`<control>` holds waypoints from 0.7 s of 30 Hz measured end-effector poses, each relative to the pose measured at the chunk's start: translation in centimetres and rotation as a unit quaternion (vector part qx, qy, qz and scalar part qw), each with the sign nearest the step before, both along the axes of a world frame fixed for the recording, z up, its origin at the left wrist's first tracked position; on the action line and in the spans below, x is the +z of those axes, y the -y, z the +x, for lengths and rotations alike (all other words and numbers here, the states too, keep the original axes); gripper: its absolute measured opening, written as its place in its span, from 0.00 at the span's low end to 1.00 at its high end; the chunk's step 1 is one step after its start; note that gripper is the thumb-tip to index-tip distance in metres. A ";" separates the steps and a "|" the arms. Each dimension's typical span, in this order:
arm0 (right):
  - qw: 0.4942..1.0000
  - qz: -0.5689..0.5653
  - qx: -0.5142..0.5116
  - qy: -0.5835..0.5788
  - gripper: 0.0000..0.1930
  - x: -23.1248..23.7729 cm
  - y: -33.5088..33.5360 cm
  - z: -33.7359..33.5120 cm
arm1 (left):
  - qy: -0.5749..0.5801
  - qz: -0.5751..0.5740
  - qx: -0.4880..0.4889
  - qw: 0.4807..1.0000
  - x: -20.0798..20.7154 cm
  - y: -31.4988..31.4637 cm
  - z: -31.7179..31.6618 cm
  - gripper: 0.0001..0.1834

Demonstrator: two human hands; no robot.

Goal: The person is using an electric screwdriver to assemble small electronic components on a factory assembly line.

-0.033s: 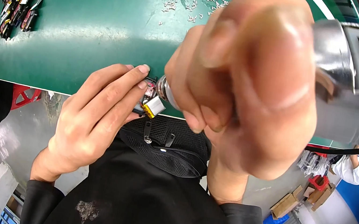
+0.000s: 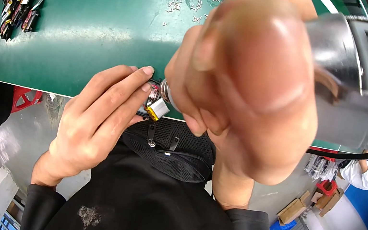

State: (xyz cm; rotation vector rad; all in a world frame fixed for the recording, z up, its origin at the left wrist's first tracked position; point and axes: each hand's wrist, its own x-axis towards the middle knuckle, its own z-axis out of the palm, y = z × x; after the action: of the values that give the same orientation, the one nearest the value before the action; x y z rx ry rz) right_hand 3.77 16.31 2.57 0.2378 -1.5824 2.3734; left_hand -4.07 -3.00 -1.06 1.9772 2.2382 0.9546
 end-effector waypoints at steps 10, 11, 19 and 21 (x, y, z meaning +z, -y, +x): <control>0.993 0.091 -0.048 -0.055 0.09 0.2 1.6 -0.9 | -0.042 -0.004 -0.029 0.999 1.1 -0.3 -0.9 0.13; 0.987 0.138 -0.069 -0.044 0.09 0.3 1.5 -1.0 | -0.028 -0.003 -0.029 0.999 1.1 -0.2 -1.2 0.14; 0.995 0.070 -0.055 -0.042 0.12 0.1 2.3 -1.5 | 0.002 -0.045 -0.037 0.998 2.1 0.4 -1.8 0.17; 0.996 -0.030 0.011 -0.079 0.11 0.1 2.0 -1.6 | 0.015 -0.040 -0.053 0.998 2.1 0.2 -1.8 0.22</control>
State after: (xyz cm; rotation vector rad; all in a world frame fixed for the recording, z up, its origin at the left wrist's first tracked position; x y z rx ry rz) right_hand 2.18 14.32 2.72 0.4220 -1.4409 2.3505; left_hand -5.83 -3.17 1.01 2.0096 2.0983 0.8653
